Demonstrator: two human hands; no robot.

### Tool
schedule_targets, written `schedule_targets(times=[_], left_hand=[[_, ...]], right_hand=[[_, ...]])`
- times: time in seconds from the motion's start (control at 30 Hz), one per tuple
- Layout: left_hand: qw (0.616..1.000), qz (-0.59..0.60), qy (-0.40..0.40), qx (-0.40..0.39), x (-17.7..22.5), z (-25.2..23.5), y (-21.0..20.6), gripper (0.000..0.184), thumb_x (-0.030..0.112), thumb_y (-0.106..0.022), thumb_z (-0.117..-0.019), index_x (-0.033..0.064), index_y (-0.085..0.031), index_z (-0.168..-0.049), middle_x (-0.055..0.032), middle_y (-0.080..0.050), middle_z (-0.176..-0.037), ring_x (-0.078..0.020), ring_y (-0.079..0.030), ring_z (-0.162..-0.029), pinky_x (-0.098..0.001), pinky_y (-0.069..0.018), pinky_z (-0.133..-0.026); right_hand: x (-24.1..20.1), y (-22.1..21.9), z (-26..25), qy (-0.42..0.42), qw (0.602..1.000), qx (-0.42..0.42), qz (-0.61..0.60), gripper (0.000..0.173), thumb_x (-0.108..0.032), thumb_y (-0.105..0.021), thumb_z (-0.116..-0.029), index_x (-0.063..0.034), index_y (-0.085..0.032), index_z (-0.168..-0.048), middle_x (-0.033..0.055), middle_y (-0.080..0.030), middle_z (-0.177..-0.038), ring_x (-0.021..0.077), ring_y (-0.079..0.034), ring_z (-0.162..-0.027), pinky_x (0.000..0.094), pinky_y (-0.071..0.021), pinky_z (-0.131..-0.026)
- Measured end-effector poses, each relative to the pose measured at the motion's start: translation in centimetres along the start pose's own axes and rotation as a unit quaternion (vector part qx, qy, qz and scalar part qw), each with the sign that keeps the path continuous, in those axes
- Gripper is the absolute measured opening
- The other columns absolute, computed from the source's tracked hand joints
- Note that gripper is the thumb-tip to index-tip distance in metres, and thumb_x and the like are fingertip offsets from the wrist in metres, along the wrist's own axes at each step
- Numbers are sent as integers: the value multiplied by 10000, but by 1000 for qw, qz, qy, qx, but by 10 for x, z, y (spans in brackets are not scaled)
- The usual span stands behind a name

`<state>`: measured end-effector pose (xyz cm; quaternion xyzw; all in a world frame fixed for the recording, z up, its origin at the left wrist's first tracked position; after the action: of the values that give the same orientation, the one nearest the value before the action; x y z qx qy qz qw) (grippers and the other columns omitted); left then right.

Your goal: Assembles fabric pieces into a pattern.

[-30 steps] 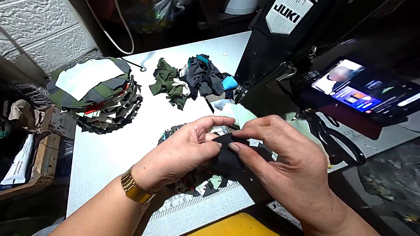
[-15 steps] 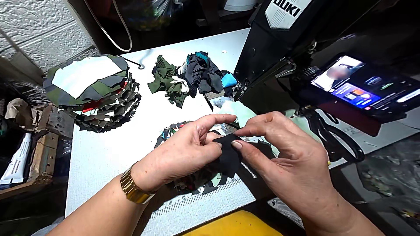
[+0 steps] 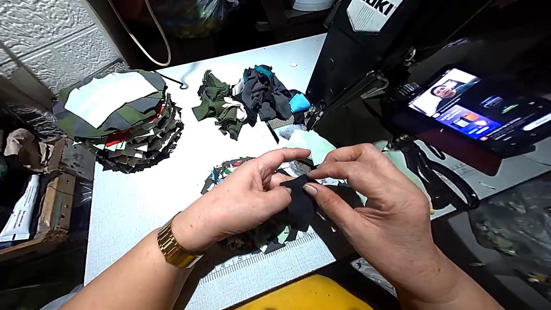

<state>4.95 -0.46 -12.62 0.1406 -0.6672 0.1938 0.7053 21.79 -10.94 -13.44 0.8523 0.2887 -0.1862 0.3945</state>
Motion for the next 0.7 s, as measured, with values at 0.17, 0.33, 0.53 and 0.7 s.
schedule_targets(times=[0.17, 0.33, 0.53, 0.7], left_hand=[[1000, -13, 2, 2, 0, 0, -1, 574, -65, -480, -987, 99, -439, -1537, -108, -721, -943, -99, -664, -721, -204, -542, -626], [1000, -18, 4, 6, 0, -1, 0, 587, -57, -502, -985, 128, -446, -1539, -98, -713, -927, -100, -655, -718, -204, -536, -628], [999, -37, 3, 7, 0, -1, 0, 581, -55, -513, -981, 127, -458, -1530, -85, -707, -915, -81, -639, -710, -199, -525, -630], [999, -35, -1, 6, -1, -1, 0, 584, -54, -513, -975, 134, -467, -1526, -75, -697, -905, -80, -622, -696, -193, -511, -607]], right_hand=[[0, -2, 1, 0, 1000, -8, -8, 80, -122, -692, -926, -79, -740, -973, 11, -592, -1033, 38, -597, -944, 127, -520, -757], [3, -3, 1, 13, 1000, -1, -8, 87, -132, -672, -926, -106, -743, -969, -3, -591, -1043, 51, -586, -970, 165, -513, -808], [7, -5, 1, -7, 1000, -11, -13, 104, -180, -667, -939, -121, -731, -996, -28, -586, -1038, 18, -590, -938, 131, -527, -763], [5, -4, 3, 15, 1000, -2, -3, 79, -148, -658, -941, -121, -730, -961, -19, -590, -1031, 44, -581, -975, 168, -508, -816]])
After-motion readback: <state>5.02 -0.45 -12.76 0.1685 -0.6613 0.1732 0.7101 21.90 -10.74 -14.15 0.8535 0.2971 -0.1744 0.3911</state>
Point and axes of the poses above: each hand's wrist, its own z-axis away from the middle knuckle, its own y-axis out of the back of the hand, x = y × z, the point moved 2 cm from there along -z, towards the middle knuckle
